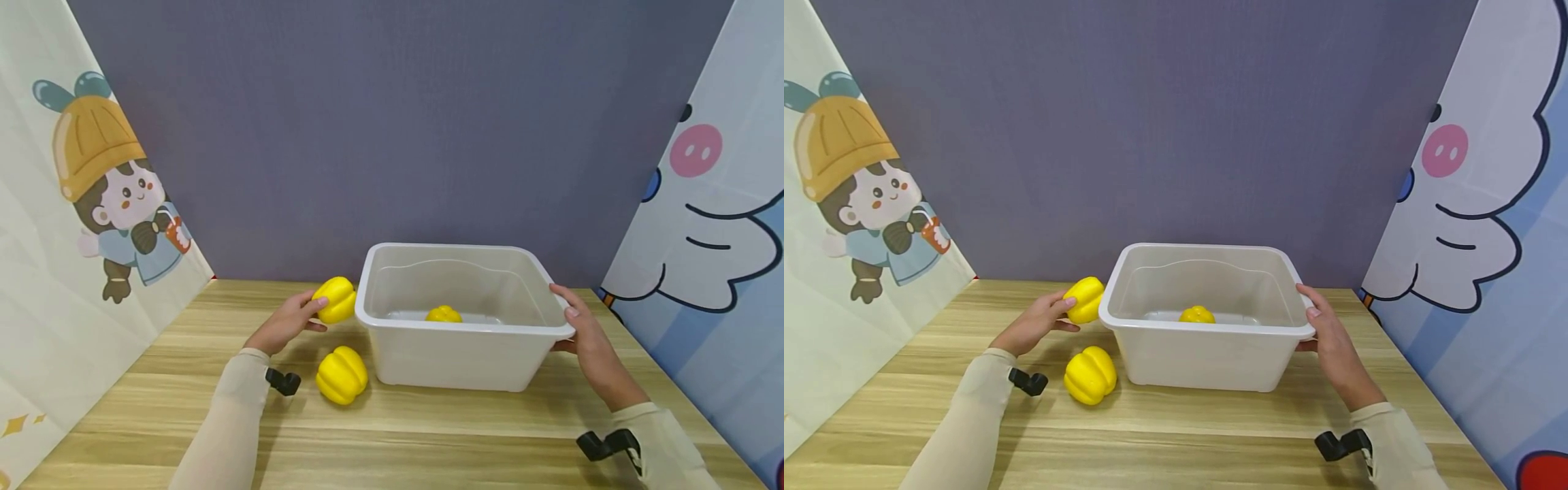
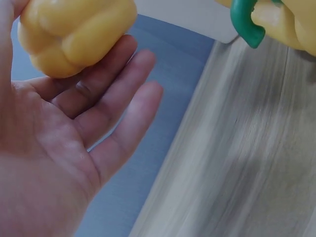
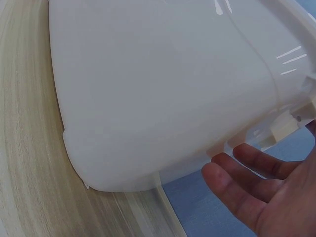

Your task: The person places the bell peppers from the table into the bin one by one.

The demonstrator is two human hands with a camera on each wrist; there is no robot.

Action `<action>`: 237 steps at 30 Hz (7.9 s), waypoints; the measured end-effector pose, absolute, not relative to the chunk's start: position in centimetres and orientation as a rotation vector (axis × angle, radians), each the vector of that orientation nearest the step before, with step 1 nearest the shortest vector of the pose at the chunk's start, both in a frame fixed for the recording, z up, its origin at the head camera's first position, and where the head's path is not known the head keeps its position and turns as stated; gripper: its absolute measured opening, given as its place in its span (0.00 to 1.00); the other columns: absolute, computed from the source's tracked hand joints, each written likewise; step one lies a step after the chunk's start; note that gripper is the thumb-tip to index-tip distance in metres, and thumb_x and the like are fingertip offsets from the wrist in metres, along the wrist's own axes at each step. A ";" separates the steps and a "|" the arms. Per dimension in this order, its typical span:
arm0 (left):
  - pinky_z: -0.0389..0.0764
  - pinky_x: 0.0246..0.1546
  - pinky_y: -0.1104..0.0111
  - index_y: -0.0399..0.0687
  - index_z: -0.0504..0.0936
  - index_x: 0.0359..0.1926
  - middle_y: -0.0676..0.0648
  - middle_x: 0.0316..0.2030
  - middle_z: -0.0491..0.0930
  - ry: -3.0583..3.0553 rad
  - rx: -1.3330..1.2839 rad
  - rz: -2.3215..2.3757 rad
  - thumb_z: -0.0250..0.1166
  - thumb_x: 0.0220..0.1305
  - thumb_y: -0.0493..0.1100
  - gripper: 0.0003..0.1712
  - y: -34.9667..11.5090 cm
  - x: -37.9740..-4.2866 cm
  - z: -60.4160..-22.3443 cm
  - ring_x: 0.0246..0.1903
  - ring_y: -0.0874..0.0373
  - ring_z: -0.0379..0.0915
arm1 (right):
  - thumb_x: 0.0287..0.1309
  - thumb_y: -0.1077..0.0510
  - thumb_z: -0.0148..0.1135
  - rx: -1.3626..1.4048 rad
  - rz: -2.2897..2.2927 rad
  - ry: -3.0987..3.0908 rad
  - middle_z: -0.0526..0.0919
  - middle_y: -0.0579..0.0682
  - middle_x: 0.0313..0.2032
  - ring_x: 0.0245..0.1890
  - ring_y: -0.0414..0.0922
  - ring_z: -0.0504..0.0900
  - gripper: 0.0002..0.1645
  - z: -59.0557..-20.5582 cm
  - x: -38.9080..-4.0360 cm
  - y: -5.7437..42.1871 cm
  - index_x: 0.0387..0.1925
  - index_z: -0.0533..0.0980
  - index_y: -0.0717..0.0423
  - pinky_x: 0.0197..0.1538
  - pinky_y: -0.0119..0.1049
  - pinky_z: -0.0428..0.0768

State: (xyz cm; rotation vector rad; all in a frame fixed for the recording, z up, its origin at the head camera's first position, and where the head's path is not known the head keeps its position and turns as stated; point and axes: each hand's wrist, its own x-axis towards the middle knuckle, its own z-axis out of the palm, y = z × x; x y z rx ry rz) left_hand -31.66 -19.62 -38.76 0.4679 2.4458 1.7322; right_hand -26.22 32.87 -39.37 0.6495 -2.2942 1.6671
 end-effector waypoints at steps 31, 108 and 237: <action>0.80 0.53 0.56 0.35 0.73 0.60 0.37 0.51 0.74 2.438 0.537 1.847 0.51 0.76 0.62 0.33 -19.0 -31.1 -37.0 0.51 0.44 0.74 | 0.81 0.50 0.27 0.652 1.687 -2.268 0.68 0.53 0.57 0.46 0.39 0.77 0.30 -39.5 -26.3 32.8 0.78 0.50 0.49 0.39 0.38 0.82; 0.80 0.42 0.67 0.37 0.71 0.65 0.39 0.46 0.76 2.708 0.683 1.906 0.58 0.73 0.50 0.28 -16.7 -29.3 -33.6 0.42 0.49 0.74 | 0.81 0.49 0.26 0.636 1.643 -2.298 0.67 0.53 0.59 0.47 0.39 0.76 0.30 -39.3 -26.0 32.7 0.79 0.49 0.48 0.40 0.38 0.82; 0.73 0.45 0.62 0.48 0.80 0.46 0.44 0.40 0.76 2.596 0.728 1.291 0.59 0.71 0.61 0.22 -2.4 -35.3 -24.1 0.44 0.45 0.72 | 0.81 0.47 0.27 0.610 1.680 -2.281 0.67 0.54 0.58 0.44 0.39 0.77 0.31 -40.1 -25.8 32.6 0.79 0.49 0.48 0.39 0.41 0.82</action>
